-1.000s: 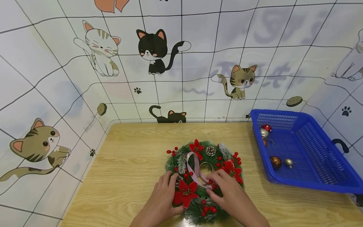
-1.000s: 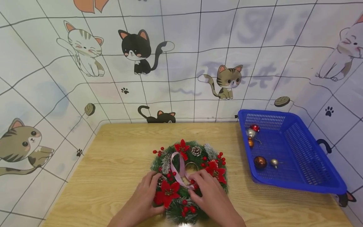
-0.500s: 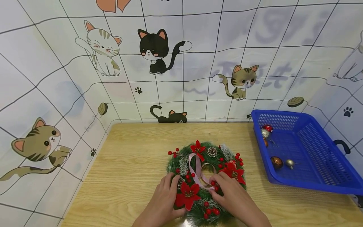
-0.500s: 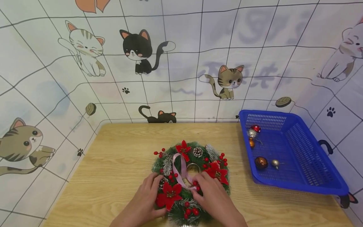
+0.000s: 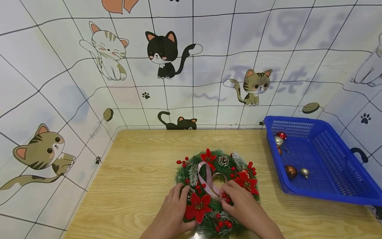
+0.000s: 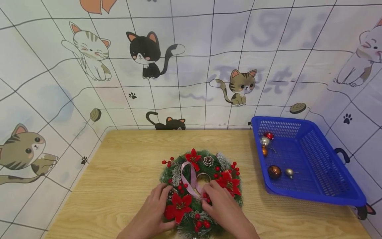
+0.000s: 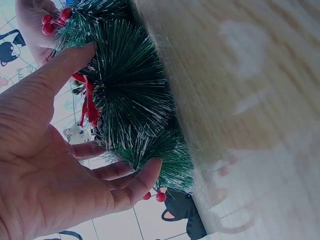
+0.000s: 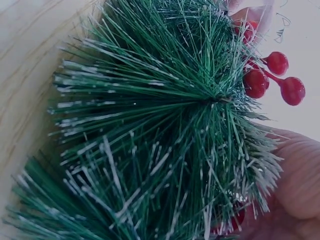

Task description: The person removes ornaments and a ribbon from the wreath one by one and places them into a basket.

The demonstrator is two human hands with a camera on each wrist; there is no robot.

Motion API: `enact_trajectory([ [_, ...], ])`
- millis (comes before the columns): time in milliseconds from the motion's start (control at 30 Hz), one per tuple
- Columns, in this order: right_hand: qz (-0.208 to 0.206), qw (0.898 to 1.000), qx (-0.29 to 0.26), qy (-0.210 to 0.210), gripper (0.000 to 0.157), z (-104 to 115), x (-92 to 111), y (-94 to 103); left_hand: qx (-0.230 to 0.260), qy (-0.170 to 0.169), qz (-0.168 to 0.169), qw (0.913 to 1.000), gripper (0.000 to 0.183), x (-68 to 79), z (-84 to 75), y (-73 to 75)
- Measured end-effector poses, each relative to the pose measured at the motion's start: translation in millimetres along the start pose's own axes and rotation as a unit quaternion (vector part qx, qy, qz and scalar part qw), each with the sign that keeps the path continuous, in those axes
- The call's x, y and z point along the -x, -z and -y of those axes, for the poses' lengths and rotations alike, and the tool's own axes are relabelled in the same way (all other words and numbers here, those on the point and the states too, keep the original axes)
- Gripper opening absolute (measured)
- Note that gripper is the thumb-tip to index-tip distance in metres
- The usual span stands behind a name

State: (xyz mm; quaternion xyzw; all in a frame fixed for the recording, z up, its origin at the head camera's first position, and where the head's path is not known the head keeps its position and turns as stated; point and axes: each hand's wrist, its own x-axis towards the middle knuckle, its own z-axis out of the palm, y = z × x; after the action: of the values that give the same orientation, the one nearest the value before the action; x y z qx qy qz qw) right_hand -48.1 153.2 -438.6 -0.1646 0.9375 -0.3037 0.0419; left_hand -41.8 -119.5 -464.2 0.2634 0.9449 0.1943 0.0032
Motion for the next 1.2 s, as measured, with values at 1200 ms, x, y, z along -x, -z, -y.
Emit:
enact_trajectory([
  [1200, -0.165, 0.986, -0.021, -0.005, 0.029, 4, 4, 17.0, 0.005, -0.001, 0.004, 1.0, 0.098, -1.2, 3.4, 1.8],
])
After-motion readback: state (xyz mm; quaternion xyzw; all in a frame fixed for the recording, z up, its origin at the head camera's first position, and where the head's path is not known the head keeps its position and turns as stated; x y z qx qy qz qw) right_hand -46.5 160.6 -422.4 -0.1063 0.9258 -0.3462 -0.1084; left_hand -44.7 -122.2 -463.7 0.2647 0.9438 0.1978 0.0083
